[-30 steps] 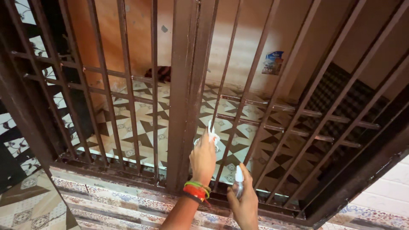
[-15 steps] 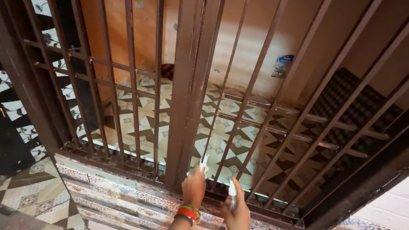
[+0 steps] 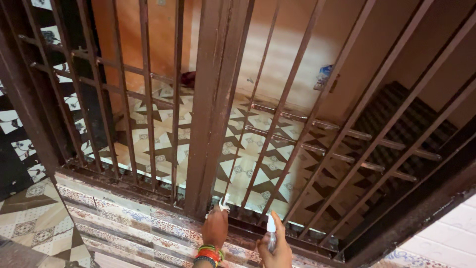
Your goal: The person cleans a metal gate by spraying a liquid from a spray bottle and wiping the bars with a white cloth. The person repeatedly sprays and wipes different sections of the gate, focusing on the lower and middle areas.
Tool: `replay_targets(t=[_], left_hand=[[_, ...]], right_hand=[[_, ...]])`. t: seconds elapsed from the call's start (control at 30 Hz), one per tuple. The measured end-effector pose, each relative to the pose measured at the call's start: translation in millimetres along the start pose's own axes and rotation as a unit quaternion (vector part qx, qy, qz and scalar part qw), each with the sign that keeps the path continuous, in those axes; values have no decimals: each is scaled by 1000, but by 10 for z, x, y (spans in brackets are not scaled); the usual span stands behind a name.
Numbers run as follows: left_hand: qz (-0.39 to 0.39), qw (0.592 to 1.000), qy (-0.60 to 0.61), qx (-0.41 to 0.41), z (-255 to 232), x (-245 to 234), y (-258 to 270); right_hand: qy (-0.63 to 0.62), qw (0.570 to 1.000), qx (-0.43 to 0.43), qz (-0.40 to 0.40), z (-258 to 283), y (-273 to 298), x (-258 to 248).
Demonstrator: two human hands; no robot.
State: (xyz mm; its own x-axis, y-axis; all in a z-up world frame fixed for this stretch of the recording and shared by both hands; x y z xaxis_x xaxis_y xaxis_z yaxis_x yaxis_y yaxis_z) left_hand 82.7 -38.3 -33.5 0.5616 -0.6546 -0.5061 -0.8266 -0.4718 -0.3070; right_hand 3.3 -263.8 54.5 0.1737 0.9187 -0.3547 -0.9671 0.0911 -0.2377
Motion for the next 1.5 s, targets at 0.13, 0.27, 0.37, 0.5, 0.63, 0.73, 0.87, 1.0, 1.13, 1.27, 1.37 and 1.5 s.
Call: replay_targets(t=[0.13, 0.27, 0.37, 0.5, 0.63, 0.73, 0.87, 1.0, 1.13, 1.27, 1.37, 1.5], left_hand=[[9, 998, -26, -53, -16, -24, 107], [21, 979, 158, -125, -41, -75, 487], [31, 994, 80, -71, -228, -11, 647], [-17, 996, -31, 78, -486, 10, 766], [-141, 963, -42, 226, -807, -157, 674], [2, 998, 43, 44, -814, -110, 425], [-11, 956, 274, 105, -1251, -427, 175], [-8, 893, 400, 206, -1820, -676, -172], [20, 926, 316, 205, -1958, -661, -293], [18, 977, 141, 159, -1555, -421, -46], [-11, 979, 111, 171, -1265, -247, 61], [42, 987, 58, 142, -935, 26, 40]], right_hand=[[27, 999, 29, -9, -46, 25, -144], [-30, 997, 62, 18, -103, -38, -263], [-38, 998, 43, 24, -118, -100, -259], [-44, 998, 35, 16, -158, -94, -204], [-28, 999, 10, 15, -122, -38, -205], [-19, 996, 79, 23, -175, 2, -231], [9, 999, 33, 21, -109, 18, -248], [-11, 999, 23, 30, -142, 27, -195], [4, 1000, -20, 20, -129, 13, -172], [2, 999, -5, 33, -125, -17, -149], [-21, 998, 20, 53, -92, -23, -120], [-33, 996, 51, 63, -96, -22, -134]])
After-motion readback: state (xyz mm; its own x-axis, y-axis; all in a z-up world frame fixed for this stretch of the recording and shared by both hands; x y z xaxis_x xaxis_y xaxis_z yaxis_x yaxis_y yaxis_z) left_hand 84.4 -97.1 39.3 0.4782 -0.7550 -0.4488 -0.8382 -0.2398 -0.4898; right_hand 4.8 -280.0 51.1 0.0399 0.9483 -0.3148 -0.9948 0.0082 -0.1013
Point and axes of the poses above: each hand's wrist, its own y-axis away from the middle knuckle, its own x-axis out of the palm, z = x × y, the point moved 6 cm from there along -y, towards the middle knuckle, and after that the axes turned 8 degrees about y, right-handed, at the moved point
